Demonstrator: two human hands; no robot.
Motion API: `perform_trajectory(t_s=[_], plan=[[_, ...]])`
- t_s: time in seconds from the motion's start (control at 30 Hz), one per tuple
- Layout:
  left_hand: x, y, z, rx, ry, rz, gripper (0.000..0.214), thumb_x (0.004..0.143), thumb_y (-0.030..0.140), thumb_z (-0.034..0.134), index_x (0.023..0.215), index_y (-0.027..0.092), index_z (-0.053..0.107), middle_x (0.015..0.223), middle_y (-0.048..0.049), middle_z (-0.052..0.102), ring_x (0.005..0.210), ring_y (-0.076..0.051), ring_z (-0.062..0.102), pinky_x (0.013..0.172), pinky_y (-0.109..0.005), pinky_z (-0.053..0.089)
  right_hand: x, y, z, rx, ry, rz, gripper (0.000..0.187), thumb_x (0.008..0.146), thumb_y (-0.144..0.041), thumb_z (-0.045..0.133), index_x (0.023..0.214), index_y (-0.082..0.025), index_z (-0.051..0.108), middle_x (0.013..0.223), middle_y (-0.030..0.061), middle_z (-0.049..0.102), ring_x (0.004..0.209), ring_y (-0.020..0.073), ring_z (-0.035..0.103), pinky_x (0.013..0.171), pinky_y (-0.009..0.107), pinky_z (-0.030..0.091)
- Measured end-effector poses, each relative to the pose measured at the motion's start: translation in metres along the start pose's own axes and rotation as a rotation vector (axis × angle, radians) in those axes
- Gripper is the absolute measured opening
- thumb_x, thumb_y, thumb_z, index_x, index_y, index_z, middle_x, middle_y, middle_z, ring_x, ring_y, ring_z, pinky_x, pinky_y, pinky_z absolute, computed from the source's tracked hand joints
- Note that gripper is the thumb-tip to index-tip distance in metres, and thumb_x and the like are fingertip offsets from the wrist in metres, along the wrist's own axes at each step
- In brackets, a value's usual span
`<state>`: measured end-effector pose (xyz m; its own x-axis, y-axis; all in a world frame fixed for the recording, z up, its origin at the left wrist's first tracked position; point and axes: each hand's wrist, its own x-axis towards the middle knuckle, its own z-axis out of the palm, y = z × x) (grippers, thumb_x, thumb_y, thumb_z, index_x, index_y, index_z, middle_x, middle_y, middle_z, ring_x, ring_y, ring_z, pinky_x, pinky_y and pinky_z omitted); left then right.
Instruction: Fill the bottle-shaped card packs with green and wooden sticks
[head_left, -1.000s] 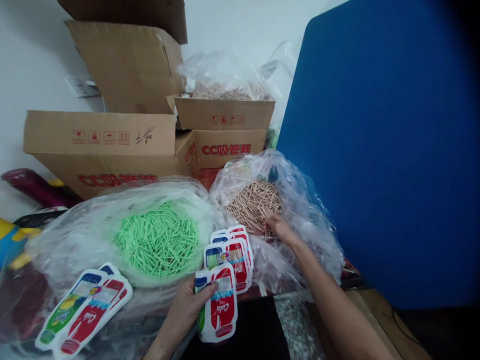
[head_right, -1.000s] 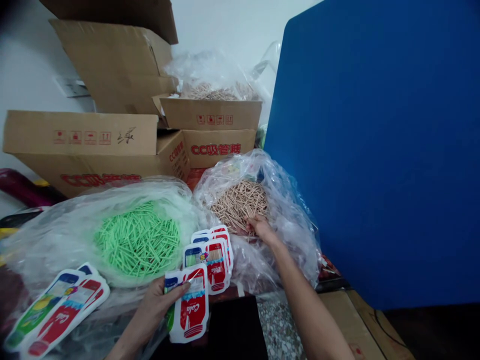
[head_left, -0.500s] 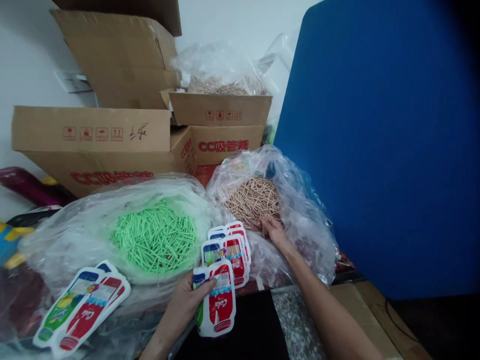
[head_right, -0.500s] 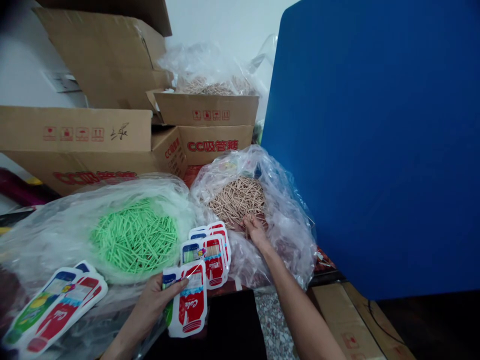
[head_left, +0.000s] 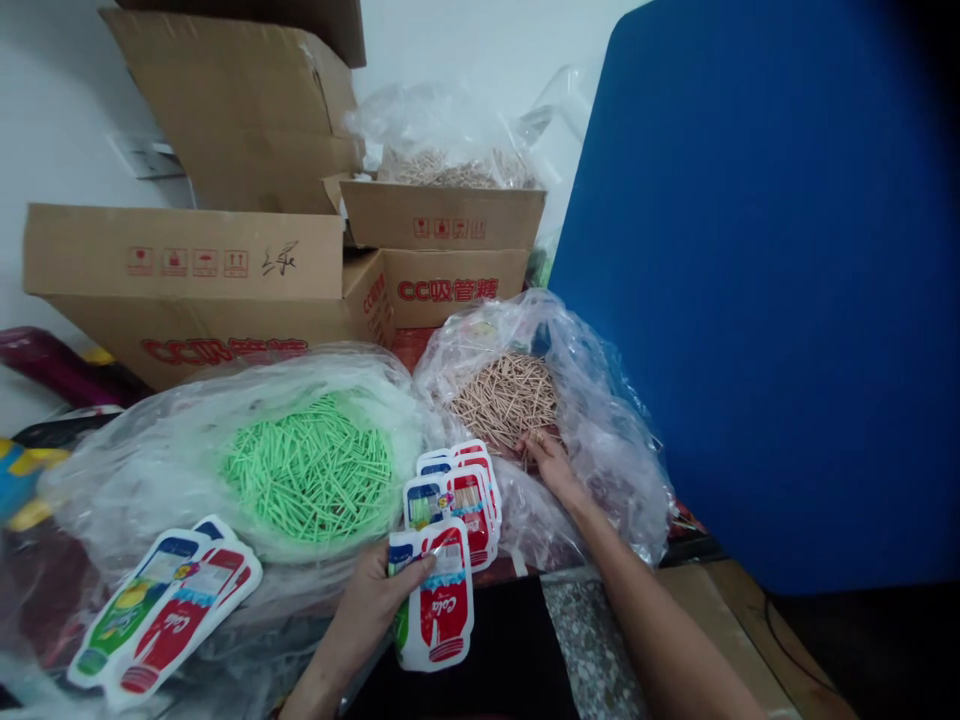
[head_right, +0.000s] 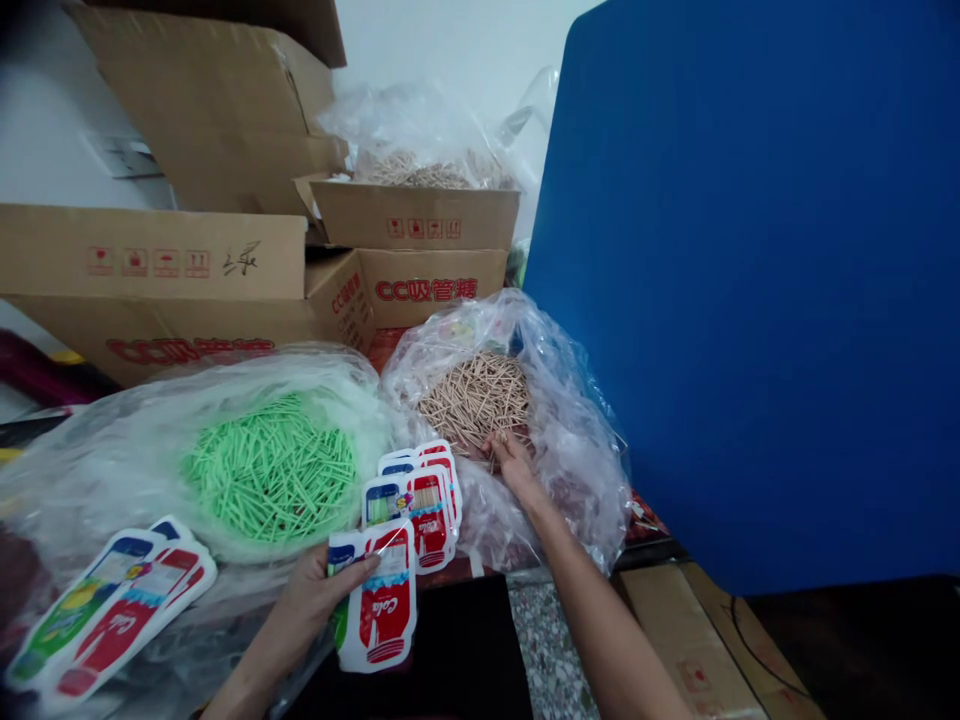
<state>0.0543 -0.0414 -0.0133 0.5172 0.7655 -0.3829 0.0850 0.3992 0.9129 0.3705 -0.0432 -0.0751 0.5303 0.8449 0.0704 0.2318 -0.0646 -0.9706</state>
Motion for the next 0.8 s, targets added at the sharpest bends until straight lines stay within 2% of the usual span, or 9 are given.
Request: perform_trajectory(t_s=[0.17, 0.2, 0.27, 0.33, 0.4, 0.5, 0.6, 0.8], plan=[[0.002, 0.004, 0.001, 0.019, -0.052, 0.036, 0.024, 0.07, 0.034, 0.076, 0.081, 0.012, 0.073, 0.078, -0.0069, 0.075, 0.069, -0.021, 0.067, 0.065, -0.028, 0.052, 0.005, -0.031, -0.008, 0.153, 0.12, 0.005, 0.037, 0.082, -0.056, 0.045, 0.095, -0.022, 0.054, 0.091, 0.0068, 0.069, 0.087, 0.0232, 0.064, 0.079, 0.038, 0.05], [0.002, 0.006, 0.003, 0.018, -0.072, 0.041, 0.024, 0.071, 0.033, 0.075, 0.081, 0.012, 0.073, 0.079, -0.0072, 0.075, 0.07, -0.022, 0.067, 0.066, -0.028, 0.052, 0.003, -0.041, -0.008, 0.242, 0.136, 0.002, 0.034, 0.082, -0.054, 0.047, 0.095, -0.023, 0.053, 0.092, 0.0063, 0.069, 0.09, 0.0233, 0.065, 0.081, 0.038, 0.05], [0.003, 0.011, 0.009, 0.004, -0.122, 0.046, 0.024, 0.072, 0.032, 0.074, 0.084, 0.011, 0.074, 0.08, -0.0079, 0.075, 0.072, -0.022, 0.067, 0.068, -0.028, 0.052, -0.006, -0.062, -0.002, 0.597, 0.138, 0.016, 0.026, 0.077, -0.045, 0.061, 0.092, -0.024, 0.056, 0.089, 0.004, 0.071, 0.094, 0.0235, 0.066, 0.087, 0.04, 0.049], [0.004, 0.018, 0.016, -0.025, -0.169, 0.056, 0.025, 0.073, 0.031, 0.074, 0.088, 0.011, 0.074, 0.084, -0.0085, 0.075, 0.074, -0.022, 0.067, 0.069, -0.028, 0.052, -0.023, -0.081, 0.013, 0.888, 0.07, 0.066, 0.02, 0.075, -0.034, 0.068, 0.089, -0.025, 0.058, 0.085, 0.0003, 0.071, 0.096, 0.0217, 0.067, 0.094, 0.041, 0.047], [0.003, 0.024, 0.021, -0.059, -0.205, 0.064, 0.028, 0.073, 0.029, 0.074, 0.093, 0.011, 0.073, 0.087, -0.0088, 0.075, 0.074, -0.022, 0.067, 0.069, -0.029, 0.052, -0.044, -0.098, 0.032, 1.035, 0.002, 0.108, 0.016, 0.077, -0.03, 0.068, 0.089, -0.025, 0.059, 0.082, -0.0017, 0.071, 0.096, 0.0208, 0.067, 0.097, 0.042, 0.046], [0.001, 0.028, 0.023, -0.077, -0.239, 0.066, 0.026, 0.071, 0.027, 0.075, 0.09, 0.01, 0.073, 0.084, -0.0077, 0.074, 0.071, -0.02, 0.065, 0.07, -0.028, 0.05, -0.074, -0.116, 0.06, 1.092, -0.106, 0.171, 0.014, 0.081, -0.031, 0.065, 0.091, -0.025, 0.059, 0.081, -0.0015, 0.071, 0.096, 0.0215, 0.067, 0.099, 0.044, 0.045], [-0.001, 0.028, 0.02, -0.089, -0.237, 0.068, 0.021, 0.07, 0.026, 0.076, 0.084, 0.011, 0.072, 0.078, -0.0048, 0.072, 0.068, -0.017, 0.063, 0.069, -0.026, 0.048, -0.093, -0.127, 0.078, 1.091, -0.165, 0.186, 0.013, 0.084, -0.033, 0.062, 0.094, -0.025, 0.059, 0.081, -0.0007, 0.07, 0.091, 0.022, 0.069, 0.097, 0.045, 0.046], [-0.002, 0.024, 0.016, -0.123, -0.24, 0.07, 0.018, 0.068, 0.026, 0.077, 0.076, 0.012, 0.069, 0.07, -0.0008, 0.067, 0.062, -0.013, 0.057, 0.063, -0.022, 0.044, -0.103, -0.136, 0.085, 1.112, -0.162, 0.221, 0.016, 0.083, -0.033, 0.063, 0.096, -0.024, 0.059, 0.081, -0.0002, 0.071, 0.089, 0.0223, 0.069, 0.092, 0.044, 0.049]])
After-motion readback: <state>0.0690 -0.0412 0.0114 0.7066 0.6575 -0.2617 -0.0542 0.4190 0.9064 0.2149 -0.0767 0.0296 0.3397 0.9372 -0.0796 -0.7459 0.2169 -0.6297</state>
